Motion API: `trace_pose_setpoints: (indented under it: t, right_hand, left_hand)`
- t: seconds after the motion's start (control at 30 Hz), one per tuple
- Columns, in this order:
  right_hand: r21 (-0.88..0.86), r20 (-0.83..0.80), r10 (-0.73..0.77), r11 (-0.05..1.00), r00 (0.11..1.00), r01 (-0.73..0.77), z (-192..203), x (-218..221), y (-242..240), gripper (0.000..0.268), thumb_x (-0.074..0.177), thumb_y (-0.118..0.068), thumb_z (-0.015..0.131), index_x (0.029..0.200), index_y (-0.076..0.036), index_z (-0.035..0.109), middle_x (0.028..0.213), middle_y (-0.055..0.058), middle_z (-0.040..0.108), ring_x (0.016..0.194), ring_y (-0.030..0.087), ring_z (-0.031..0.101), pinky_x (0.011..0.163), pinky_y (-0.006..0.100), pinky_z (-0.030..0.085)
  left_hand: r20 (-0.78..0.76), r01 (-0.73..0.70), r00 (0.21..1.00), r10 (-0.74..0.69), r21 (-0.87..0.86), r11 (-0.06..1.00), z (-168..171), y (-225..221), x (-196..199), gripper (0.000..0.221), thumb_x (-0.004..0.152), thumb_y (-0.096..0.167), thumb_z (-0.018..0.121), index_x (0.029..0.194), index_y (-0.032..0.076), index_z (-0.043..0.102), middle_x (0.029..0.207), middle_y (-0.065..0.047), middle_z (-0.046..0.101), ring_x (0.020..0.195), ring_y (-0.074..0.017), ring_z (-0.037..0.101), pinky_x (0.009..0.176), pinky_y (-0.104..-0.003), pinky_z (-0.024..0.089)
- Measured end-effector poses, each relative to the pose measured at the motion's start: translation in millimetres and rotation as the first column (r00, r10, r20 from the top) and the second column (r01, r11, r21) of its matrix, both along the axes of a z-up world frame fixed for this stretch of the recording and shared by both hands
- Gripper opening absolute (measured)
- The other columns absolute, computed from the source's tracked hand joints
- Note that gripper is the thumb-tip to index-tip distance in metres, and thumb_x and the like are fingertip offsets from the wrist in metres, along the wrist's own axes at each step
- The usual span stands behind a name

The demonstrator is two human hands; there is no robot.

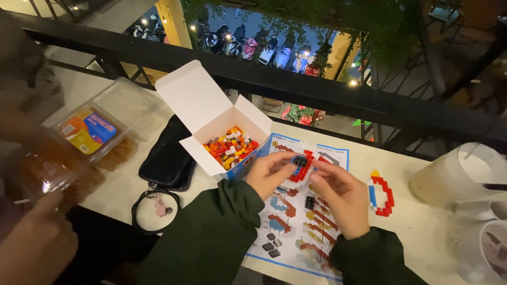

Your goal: Assembling a miniature block figure by following a set of printed instructions.

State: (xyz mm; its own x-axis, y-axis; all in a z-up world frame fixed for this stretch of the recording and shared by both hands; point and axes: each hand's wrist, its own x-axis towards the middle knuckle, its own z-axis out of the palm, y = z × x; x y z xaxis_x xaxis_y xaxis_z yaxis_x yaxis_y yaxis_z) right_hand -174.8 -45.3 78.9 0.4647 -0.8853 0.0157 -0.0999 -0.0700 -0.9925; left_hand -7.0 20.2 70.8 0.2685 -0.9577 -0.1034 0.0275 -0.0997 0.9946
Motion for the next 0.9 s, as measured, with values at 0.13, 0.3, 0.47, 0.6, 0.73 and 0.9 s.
trace_pose_setpoints:
  t: [0.13,0.3,0.47,0.6,0.73,0.9]
  right_hand:
    - [-0.221,-0.116,-0.054,0.975,0.992,0.027,-1,-1,1,0.032,0.082,-0.017,0.071,0.113,-0.011,0.072,0.086,0.005,0.071,0.073,0.014,0.062,0.069,0.028,0.055]
    - [-0.589,-0.253,-0.098,0.805,0.962,-0.073,-12,1,1,0.038,0.079,-0.021,0.077,0.116,-0.012,0.069,0.090,0.005,0.066,0.071,0.013,0.060,0.057,0.023,0.049]
    - [-0.591,-0.303,-0.147,0.804,0.942,-0.064,-10,3,2,0.037,0.078,-0.024,0.077,0.112,-0.011,0.071,0.095,0.007,0.070,0.075,0.016,0.064,0.059,0.026,0.052]
    - [-0.605,-0.277,-0.152,0.795,0.949,-0.049,-15,3,0,0.035,0.077,-0.024,0.078,0.109,-0.011,0.071,0.096,0.007,0.070,0.076,0.017,0.065,0.058,0.025,0.052]
    - [-0.605,-0.308,-0.158,0.794,0.938,-0.064,-17,3,-1,0.034,0.075,-0.024,0.080,0.106,-0.010,0.073,0.096,0.007,0.071,0.077,0.016,0.065,0.059,0.025,0.053]
    - [-0.645,-0.272,-0.175,0.763,0.946,-0.044,-15,3,1,0.035,0.076,-0.024,0.080,0.105,-0.007,0.073,0.087,0.008,0.070,0.072,0.016,0.063,0.054,0.026,0.050]
  left_hand:
    - [-0.033,-0.025,0.999,0.025,0.001,1.000,-15,-7,2,0.033,0.091,0.016,0.056,0.122,0.009,0.065,0.114,-0.009,0.070,0.103,-0.0204,0.066,0.093,-0.033,0.056]
    - [0.107,0.000,0.994,0.014,-0.136,0.991,-23,-7,1,0.032,0.083,0.012,0.066,0.115,0.009,0.069,0.105,-0.003,0.071,0.084,-0.0128,0.060,0.079,-0.028,0.055]
    - [0.325,0.014,0.943,0.067,-0.240,0.971,-22,-1,1,0.032,0.084,0.016,0.066,0.116,0.012,0.070,0.106,-0.006,0.073,0.093,-0.0172,0.064,0.084,-0.031,0.054]
    - [0.532,0.033,0.819,0.215,-0.417,0.908,-34,-5,1,0.031,0.085,0.011,0.066,0.115,0.010,0.070,0.102,-0.008,0.072,0.095,-0.0215,0.062,0.084,-0.036,0.053]
    - [0.571,0.053,0.776,0.266,-0.480,0.876,-38,-6,2,0.031,0.085,0.009,0.064,0.115,0.010,0.070,0.101,-0.006,0.071,0.093,-0.0216,0.058,0.080,-0.036,0.052]
    - [0.607,0.078,0.729,0.315,-0.531,0.844,-42,-7,2,0.030,0.087,0.013,0.066,0.117,0.011,0.069,0.102,-0.006,0.071,0.096,-0.0214,0.057,0.083,-0.036,0.050]
